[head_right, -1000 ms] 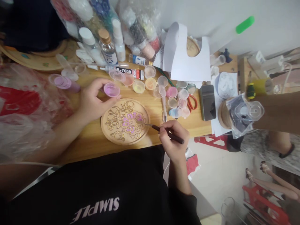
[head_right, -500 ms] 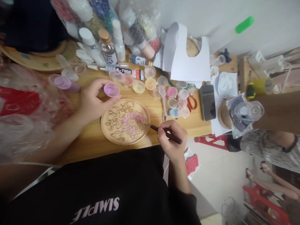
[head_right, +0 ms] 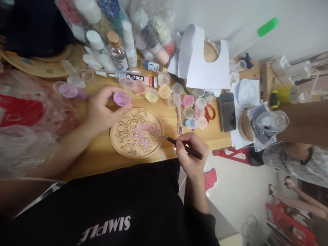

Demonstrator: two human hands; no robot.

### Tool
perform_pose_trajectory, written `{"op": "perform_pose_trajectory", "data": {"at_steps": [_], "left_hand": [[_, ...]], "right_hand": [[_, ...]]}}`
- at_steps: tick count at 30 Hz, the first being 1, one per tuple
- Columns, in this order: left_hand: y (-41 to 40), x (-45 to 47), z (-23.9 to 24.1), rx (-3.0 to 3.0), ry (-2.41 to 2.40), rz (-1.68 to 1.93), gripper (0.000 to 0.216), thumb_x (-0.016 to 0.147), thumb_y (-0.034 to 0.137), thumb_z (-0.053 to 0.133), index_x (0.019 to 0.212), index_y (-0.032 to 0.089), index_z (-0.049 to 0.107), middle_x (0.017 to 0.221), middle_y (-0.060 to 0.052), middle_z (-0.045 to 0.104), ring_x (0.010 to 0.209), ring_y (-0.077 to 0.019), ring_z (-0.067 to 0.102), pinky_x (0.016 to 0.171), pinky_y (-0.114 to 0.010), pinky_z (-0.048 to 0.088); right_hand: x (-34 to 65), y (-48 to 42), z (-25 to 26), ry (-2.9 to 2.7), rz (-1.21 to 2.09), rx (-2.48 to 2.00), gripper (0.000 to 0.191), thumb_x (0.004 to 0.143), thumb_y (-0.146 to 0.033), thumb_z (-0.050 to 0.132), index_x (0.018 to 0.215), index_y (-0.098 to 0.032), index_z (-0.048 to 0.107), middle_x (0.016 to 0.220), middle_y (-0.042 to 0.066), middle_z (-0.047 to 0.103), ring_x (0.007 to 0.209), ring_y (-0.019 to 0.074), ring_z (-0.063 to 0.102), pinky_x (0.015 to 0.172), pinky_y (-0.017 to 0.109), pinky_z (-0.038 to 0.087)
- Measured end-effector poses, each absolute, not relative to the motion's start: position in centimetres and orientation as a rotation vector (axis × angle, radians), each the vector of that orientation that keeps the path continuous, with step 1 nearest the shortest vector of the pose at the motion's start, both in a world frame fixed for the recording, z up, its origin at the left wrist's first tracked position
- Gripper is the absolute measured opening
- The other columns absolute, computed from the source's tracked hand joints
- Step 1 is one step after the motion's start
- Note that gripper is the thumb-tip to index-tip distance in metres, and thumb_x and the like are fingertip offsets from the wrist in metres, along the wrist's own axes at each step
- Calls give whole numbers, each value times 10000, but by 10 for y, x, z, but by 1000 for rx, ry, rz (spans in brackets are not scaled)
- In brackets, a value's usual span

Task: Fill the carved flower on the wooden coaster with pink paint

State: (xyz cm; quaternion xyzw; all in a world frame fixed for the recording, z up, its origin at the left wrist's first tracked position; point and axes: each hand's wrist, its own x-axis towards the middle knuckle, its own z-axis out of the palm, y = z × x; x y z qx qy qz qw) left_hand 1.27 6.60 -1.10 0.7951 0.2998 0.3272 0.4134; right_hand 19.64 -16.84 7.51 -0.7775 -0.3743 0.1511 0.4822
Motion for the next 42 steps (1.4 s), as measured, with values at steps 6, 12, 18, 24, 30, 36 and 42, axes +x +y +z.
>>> {"op": "perform_pose_trajectory", "data": {"at_steps": [6, 12, 18, 24, 30, 36, 42], "left_hand": [[67, 13, -17, 2052, 747, 862, 248, 932, 323, 774, 1154, 266, 681, 1137, -17, 827, 1003, -224, 783, 905, -380, 681], [68, 13, -17, 2074, 707, 940, 241, 900, 282, 775, 1124, 249, 691, 1106, -12, 831, 943, -201, 770, 851, -364, 677], [68, 14, -16, 2037, 675, 983, 217, 891, 255, 779, 1091, 254, 697, 1061, -7, 825, 903, -202, 765, 830, -360, 682], [67, 14, -17, 2040, 781, 863, 225, 864, 277, 784, 1076, 262, 710, 1012, -22, 813, 904, -235, 741, 827, -369, 678], [67, 14, -18, 2040, 787, 879, 240, 849, 253, 806, 1071, 263, 717, 1030, -20, 821, 899, -231, 753, 842, -366, 677], [65, 13, -15, 2088, 782, 885, 227, 860, 225, 797, 1073, 262, 726, 1080, -29, 841, 942, -242, 788, 873, -385, 687], [67, 15, -18, 2137, 625, 1125, 198, 943, 180, 747, 1116, 273, 719, 1062, -9, 832, 941, -237, 785, 826, -412, 701]], "right_hand": [[197, -166, 74, -885, 377, -1910, 106, 824, -258, 740, 720, -244, 723, 600, -38, 713, 467, 143, 641, 449, 271, 508], [195, -164, 75, -924, 388, -1894, 102, 823, -217, 735, 724, -238, 727, 600, -45, 704, 471, 131, 632, 454, 253, 502], [196, -166, 77, -940, 387, -1898, 100, 825, -221, 731, 727, -243, 727, 608, -37, 711, 477, 145, 647, 464, 262, 507], [197, -173, 74, -885, 297, -1845, 112, 872, -252, 753, 760, -243, 752, 654, -20, 731, 502, 159, 668, 474, 282, 515], [197, -169, 68, -656, 407, -1758, 99, 802, -204, 756, 709, -236, 744, 582, -34, 668, 448, 143, 604, 438, 267, 465], [193, -154, 70, -574, 438, -1582, 114, 798, -205, 713, 688, -235, 717, 550, -47, 632, 388, 123, 538, 383, 243, 387], [175, -116, 73, -759, 387, -1488, 150, 922, -263, 765, 776, -244, 740, 596, -41, 700, 455, 147, 654, 443, 254, 492]]}}
